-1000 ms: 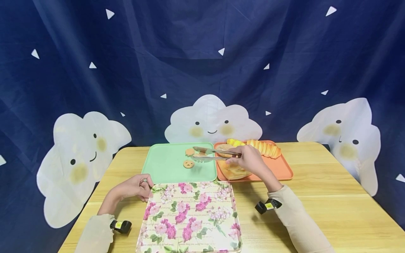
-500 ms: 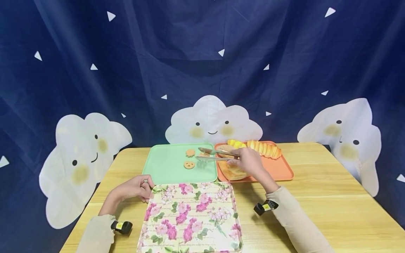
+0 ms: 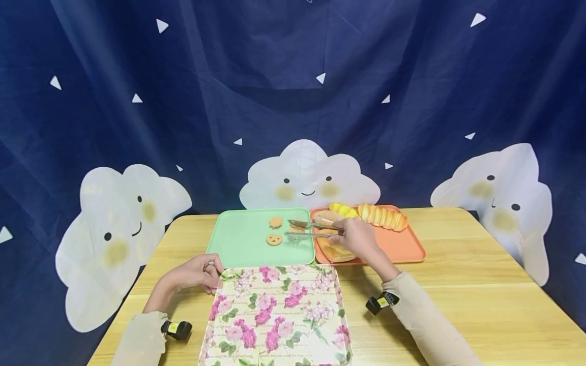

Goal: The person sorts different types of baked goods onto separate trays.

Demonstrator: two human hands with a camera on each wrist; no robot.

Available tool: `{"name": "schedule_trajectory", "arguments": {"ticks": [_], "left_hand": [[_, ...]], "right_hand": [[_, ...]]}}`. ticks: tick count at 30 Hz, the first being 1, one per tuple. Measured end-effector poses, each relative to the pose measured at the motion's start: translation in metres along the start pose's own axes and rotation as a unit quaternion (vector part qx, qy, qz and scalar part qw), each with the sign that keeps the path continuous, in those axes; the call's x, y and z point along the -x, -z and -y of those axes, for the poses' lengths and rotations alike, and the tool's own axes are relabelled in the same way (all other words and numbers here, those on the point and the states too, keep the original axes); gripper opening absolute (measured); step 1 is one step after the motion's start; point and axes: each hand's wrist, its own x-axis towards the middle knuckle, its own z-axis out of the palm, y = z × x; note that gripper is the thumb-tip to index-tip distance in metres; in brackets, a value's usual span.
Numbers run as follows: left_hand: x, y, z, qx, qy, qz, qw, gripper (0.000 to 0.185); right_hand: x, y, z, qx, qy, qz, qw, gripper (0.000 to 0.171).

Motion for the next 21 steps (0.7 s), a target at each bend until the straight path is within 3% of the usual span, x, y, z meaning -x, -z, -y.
{"name": "schedule_trajectory", "arguments": {"ticks": [8, 21], "left_hand": [[-0.0001, 0.0004, 0.0005, -0.004, 0.001, 0.0, 1.0, 0.033], [0.0008, -0.001, -0.001, -0.008, 0.002, -0.002, 1.0, 0.034]], "right_hand": [[0.0008, -0.0044, 0.0011, 0.011, 0.01, -0.001, 1.0, 0.024], [0.0024, -0.0059, 0.0011, 0.014, 0.024, -0.012, 1.0, 0.017]]}}
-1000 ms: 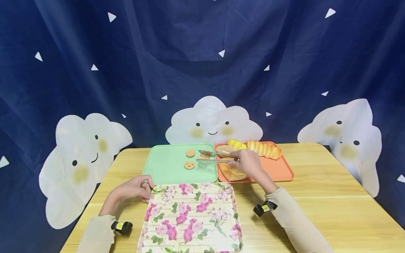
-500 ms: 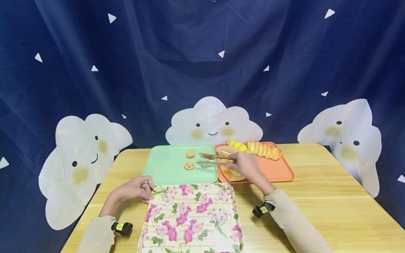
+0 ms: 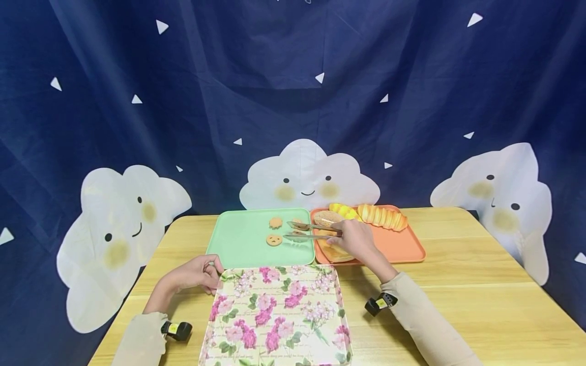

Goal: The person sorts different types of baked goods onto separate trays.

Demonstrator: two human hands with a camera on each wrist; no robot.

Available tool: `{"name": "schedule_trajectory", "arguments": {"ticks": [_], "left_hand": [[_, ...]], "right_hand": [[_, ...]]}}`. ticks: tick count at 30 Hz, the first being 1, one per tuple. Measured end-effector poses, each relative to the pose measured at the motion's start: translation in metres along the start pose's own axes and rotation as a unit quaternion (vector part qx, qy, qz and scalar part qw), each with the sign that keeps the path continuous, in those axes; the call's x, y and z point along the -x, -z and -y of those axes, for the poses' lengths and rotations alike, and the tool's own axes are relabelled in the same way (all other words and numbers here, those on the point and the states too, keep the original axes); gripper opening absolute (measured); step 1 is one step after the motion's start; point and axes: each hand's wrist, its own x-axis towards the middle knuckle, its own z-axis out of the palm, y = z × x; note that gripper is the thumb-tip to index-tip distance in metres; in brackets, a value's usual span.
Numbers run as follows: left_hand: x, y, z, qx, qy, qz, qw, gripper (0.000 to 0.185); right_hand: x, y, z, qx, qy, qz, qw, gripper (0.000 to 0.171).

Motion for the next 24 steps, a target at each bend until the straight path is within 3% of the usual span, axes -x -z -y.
{"name": "schedule_trajectory", "arguments": {"ticks": [24], "left_hand": [[-0.0001, 0.0002, 0.0011, 0.004, 0.001, -0.002, 1.0, 0.033]], "right_hand": [[0.0005, -0.0034, 0.0036, 0.009, -0.004, 0.011, 1.0, 0.027]]}}
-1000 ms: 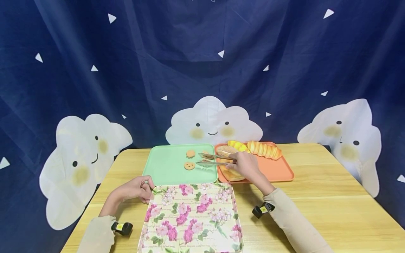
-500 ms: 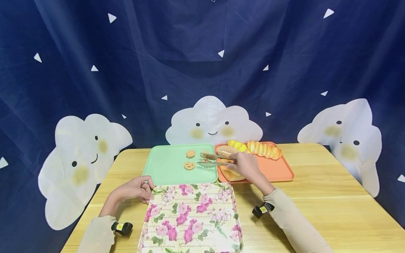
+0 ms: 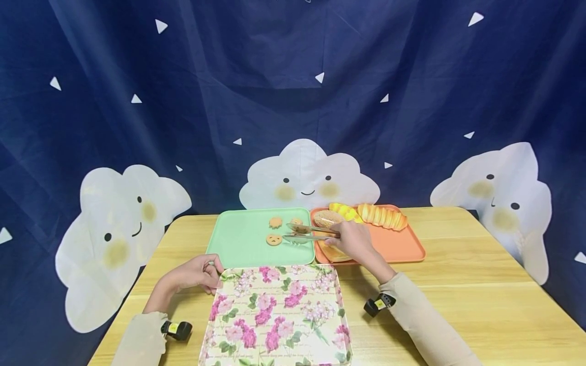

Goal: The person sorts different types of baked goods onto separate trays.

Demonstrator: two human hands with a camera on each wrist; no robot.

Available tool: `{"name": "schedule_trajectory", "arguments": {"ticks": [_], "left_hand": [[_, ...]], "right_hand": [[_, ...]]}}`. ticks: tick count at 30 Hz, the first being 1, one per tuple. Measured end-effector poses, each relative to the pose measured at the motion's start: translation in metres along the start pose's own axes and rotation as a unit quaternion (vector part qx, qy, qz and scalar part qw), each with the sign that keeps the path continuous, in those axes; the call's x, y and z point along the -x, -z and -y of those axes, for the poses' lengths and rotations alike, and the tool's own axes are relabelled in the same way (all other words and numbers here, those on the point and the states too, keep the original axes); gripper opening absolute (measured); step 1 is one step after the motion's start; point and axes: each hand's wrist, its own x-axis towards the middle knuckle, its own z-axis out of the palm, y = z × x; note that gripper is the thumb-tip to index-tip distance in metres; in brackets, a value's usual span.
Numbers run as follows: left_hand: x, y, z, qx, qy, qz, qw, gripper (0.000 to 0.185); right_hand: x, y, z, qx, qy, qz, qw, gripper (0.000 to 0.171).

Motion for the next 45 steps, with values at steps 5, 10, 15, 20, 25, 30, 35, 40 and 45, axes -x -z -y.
{"name": "schedule_trajectory", "arguments": {"ticks": [5, 10, 15, 20, 25, 30, 35, 40, 45], "left_hand": [[-0.001, 0.0, -0.001, 0.0, -0.002, 0.002, 1.0, 0.033], [-0.002, 0.001, -0.001, 0.0, -0.004, 0.003, 1.0, 0.033], [-0.002, 0.0, -0.003, -0.002, -0.004, 0.002, 1.0, 0.033], [-0.002, 0.0, -0.003, -0.004, -0.004, 0.003, 1.0, 0.033], [-0.002, 0.001, -0.003, -0.007, -0.004, 0.004, 1.0, 0.033], [-0.003, 0.002, -0.001, -0.004, -0.001, 0.006, 1.0, 0.032], [-0.002, 0.002, 0.0, -0.004, -0.003, 0.006, 1.0, 0.031], [-0.001, 0.001, 0.001, -0.001, -0.005, 0.007, 1.0, 0.03], [-0.001, 0.0, 0.003, -0.002, -0.007, 0.007, 1.0, 0.031]], "right_hand": [[0.0, 0.001, 0.0, -0.002, 0.003, -0.002, 1.0, 0.032], [0.0, 0.003, -0.001, -0.005, 0.011, -0.008, 1.0, 0.028], [-0.001, 0.003, -0.002, -0.007, 0.012, -0.01, 1.0, 0.024], [-0.001, 0.008, -0.004, -0.024, -0.002, -0.005, 1.0, 0.018], [-0.001, 0.014, -0.006, -0.039, -0.003, -0.01, 0.999, 0.023], [-0.002, 0.025, -0.009, -0.045, -0.002, -0.015, 0.999, 0.028], [-0.002, 0.035, -0.012, -0.054, -0.01, -0.02, 0.998, 0.043], [-0.002, 0.042, -0.022, -0.095, -0.01, -0.022, 0.995, 0.048], [0.0, 0.048, -0.04, -0.174, 0.015, -0.008, 0.985, 0.053]]}}
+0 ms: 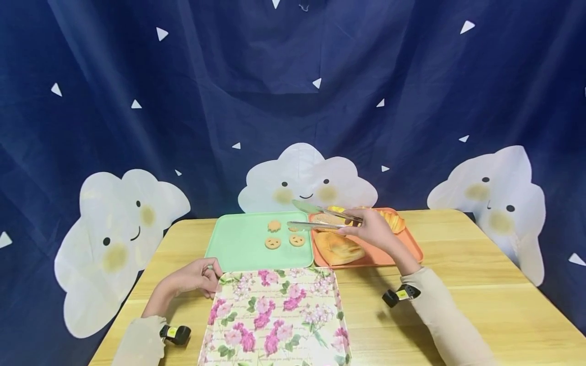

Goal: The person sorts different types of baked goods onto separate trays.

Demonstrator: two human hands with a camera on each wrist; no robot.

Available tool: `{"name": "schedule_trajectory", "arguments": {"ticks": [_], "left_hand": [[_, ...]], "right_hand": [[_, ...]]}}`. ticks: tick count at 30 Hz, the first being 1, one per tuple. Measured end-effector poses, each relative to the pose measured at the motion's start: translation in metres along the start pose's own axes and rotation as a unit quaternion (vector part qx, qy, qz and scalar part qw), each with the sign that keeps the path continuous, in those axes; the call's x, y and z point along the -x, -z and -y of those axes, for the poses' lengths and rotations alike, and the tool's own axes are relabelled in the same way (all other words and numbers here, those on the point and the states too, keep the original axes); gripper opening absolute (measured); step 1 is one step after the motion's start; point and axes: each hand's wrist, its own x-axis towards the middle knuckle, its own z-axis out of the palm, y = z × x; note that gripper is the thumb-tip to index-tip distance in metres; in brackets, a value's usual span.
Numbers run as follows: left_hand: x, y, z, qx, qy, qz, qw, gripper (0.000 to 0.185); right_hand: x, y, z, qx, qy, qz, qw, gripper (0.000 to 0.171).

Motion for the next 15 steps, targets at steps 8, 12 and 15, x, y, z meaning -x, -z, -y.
{"name": "schedule_trajectory", "arguments": {"ticks": [8, 12, 15], "left_hand": [[-0.001, 0.001, 0.003, -0.005, 0.004, -0.003, 1.0, 0.03], [-0.001, 0.001, 0.003, -0.005, 0.002, 0.0, 1.0, 0.029], [-0.001, 0.001, 0.002, -0.004, 0.001, 0.0, 1.0, 0.03]], "right_hand": [[0.01, 0.029, -0.032, -0.118, -0.023, 0.048, 0.992, 0.054], [0.018, 0.045, -0.046, -0.129, -0.038, 0.055, 0.989, 0.056], [0.025, 0.057, -0.054, -0.123, -0.045, 0.06, 0.99, 0.054]]}}
